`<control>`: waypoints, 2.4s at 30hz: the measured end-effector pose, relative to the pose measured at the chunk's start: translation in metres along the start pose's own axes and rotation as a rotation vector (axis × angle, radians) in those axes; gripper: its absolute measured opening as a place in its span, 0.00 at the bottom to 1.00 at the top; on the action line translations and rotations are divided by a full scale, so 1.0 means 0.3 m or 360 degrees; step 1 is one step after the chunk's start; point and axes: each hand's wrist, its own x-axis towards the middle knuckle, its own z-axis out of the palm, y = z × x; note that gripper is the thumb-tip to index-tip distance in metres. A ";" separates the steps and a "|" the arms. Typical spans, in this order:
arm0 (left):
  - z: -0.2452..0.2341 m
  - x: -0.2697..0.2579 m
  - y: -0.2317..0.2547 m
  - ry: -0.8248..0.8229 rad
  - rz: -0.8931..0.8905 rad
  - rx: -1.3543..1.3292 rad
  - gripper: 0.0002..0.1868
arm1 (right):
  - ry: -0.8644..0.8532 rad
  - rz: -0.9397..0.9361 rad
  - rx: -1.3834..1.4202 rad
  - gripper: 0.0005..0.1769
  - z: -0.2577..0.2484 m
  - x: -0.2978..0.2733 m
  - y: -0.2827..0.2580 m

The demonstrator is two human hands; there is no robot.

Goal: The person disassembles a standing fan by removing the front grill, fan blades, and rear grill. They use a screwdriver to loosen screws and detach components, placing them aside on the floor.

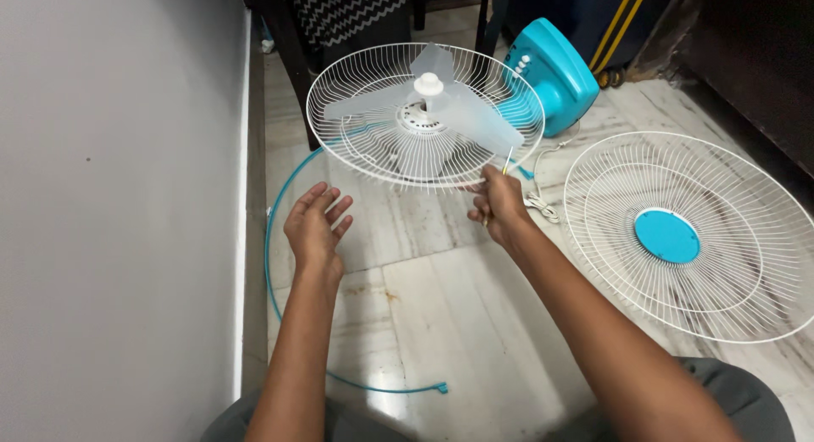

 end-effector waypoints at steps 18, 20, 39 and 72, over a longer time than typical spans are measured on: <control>-0.069 0.090 -0.038 0.0216 0.0205 0.0440 0.43 | -0.0317 0.0272 -0.0407 0.20 -0.211 -0.433 -0.094; -0.071 0.058 -0.035 0.0141 0.0302 0.0480 0.45 | -0.0356 0.0291 -0.0442 0.27 -0.247 -0.454 -0.090; 0.114 -0.204 -0.030 -0.0833 0.1070 0.1855 0.35 | -0.0549 0.0572 -0.0609 0.33 -0.628 -0.546 -0.122; 0.155 -0.249 -0.012 -0.1472 0.1009 0.1744 0.45 | -0.0235 -0.1147 -0.1679 0.23 -0.030 -0.558 -0.127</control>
